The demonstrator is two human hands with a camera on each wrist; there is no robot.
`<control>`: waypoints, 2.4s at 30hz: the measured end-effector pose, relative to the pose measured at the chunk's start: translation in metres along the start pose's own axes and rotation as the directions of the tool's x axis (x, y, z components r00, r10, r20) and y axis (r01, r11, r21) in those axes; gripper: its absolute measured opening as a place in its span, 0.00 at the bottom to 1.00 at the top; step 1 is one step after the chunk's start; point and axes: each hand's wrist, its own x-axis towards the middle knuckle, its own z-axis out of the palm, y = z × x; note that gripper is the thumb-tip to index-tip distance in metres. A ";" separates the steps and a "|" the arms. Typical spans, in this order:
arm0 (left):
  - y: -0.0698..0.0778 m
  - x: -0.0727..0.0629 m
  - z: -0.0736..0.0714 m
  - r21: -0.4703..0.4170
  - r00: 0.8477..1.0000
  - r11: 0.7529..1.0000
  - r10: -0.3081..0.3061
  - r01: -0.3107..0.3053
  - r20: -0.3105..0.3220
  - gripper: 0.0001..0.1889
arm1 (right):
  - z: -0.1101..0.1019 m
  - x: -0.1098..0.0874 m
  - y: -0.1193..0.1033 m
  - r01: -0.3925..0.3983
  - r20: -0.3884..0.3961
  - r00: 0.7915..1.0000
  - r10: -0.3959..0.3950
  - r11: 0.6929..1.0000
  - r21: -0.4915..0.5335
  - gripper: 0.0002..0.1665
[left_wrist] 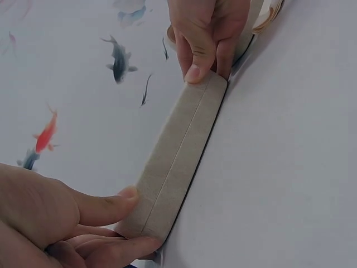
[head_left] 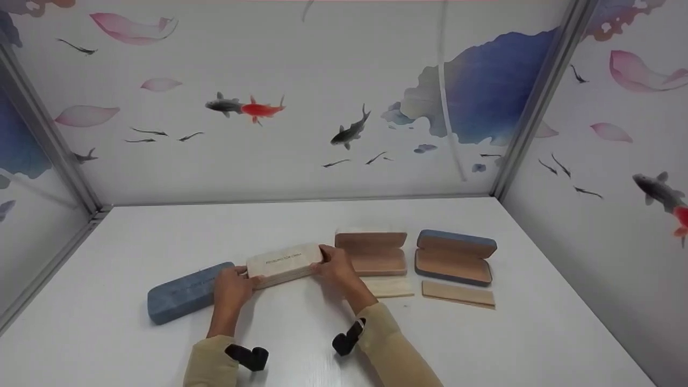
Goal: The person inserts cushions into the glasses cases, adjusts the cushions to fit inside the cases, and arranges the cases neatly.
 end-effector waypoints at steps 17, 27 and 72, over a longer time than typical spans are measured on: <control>0.025 -0.009 -0.019 -0.098 0.998 0.994 -0.048 0.051 0.027 0.27 | -0.024 -0.016 -0.039 -0.126 -0.045 0.990 0.131 0.987 0.104 0.24; 0.046 -0.026 -0.033 -0.146 0.994 0.988 -0.041 0.056 0.105 0.29 | -0.066 -0.032 -0.056 -0.074 -0.053 0.995 0.084 0.983 0.166 0.23; 0.100 -0.040 0.097 -0.323 0.978 0.943 0.143 -0.086 0.155 0.17 | -0.178 -0.083 0.006 -0.105 -0.172 0.981 0.085 0.988 -0.111 0.21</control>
